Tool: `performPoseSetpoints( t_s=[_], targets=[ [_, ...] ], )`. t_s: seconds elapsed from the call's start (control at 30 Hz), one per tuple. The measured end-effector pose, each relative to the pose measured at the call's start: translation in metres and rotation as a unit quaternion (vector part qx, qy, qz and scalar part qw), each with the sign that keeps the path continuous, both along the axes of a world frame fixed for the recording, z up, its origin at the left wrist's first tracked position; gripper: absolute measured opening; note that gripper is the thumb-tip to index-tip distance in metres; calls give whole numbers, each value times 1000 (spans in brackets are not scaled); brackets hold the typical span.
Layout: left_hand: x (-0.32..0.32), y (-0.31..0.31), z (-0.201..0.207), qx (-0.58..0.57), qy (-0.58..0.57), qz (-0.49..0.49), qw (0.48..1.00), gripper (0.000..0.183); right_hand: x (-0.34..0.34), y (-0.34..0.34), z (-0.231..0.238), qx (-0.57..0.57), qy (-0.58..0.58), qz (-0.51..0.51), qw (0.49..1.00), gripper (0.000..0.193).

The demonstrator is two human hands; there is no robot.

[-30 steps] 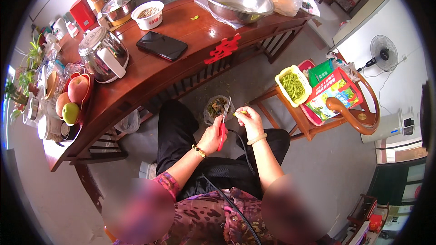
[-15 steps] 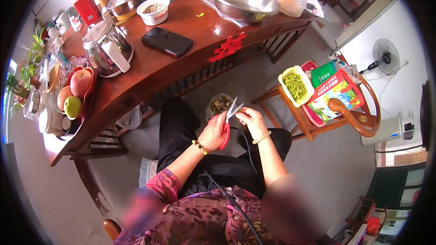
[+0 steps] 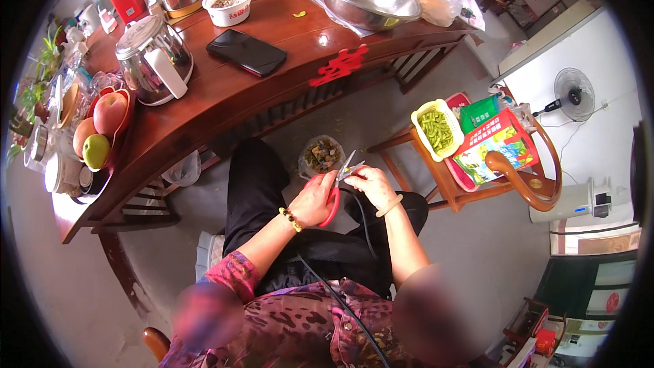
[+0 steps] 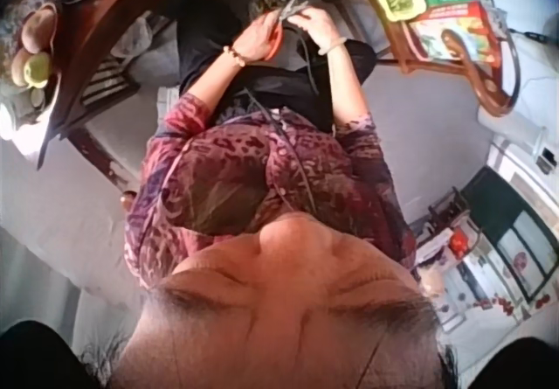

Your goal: The person sits at a table and uses red-handled scissors to trim the ends of green edamame pods. They pick up pods from a metal bowl, cut the tips, and place the trimmed pods onto the table surface.

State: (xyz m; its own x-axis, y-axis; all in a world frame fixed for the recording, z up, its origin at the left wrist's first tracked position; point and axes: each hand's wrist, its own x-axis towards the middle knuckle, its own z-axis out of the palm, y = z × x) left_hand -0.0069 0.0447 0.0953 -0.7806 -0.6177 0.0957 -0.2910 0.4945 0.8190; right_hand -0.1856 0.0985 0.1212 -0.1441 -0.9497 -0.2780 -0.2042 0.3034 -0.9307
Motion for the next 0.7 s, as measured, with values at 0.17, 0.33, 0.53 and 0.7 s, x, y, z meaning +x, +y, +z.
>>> performPoseSetpoints(
  t_s=[0.17, 0.33, 0.53, 0.7],
  targets=[
    [-2, -2, 0, 16, 9, -12, 1000, 46, -2, -2, 1, -8, 37, 14, 999, 22],
    [1, -5, 1, 37, -27, -36, 998, 34, -6, -4, -4, -22, 61, 26, 998, 22],
    [2, -8, 0, 30, -73, -55, 995, 28, -15, -8, -7, -48, 105, 65, 991, 21],
    [4, -6, -18, 25, -67, -66, 995, 27, -22, -16, 7, -62, 171, 123, 976, 20]
  ],
)
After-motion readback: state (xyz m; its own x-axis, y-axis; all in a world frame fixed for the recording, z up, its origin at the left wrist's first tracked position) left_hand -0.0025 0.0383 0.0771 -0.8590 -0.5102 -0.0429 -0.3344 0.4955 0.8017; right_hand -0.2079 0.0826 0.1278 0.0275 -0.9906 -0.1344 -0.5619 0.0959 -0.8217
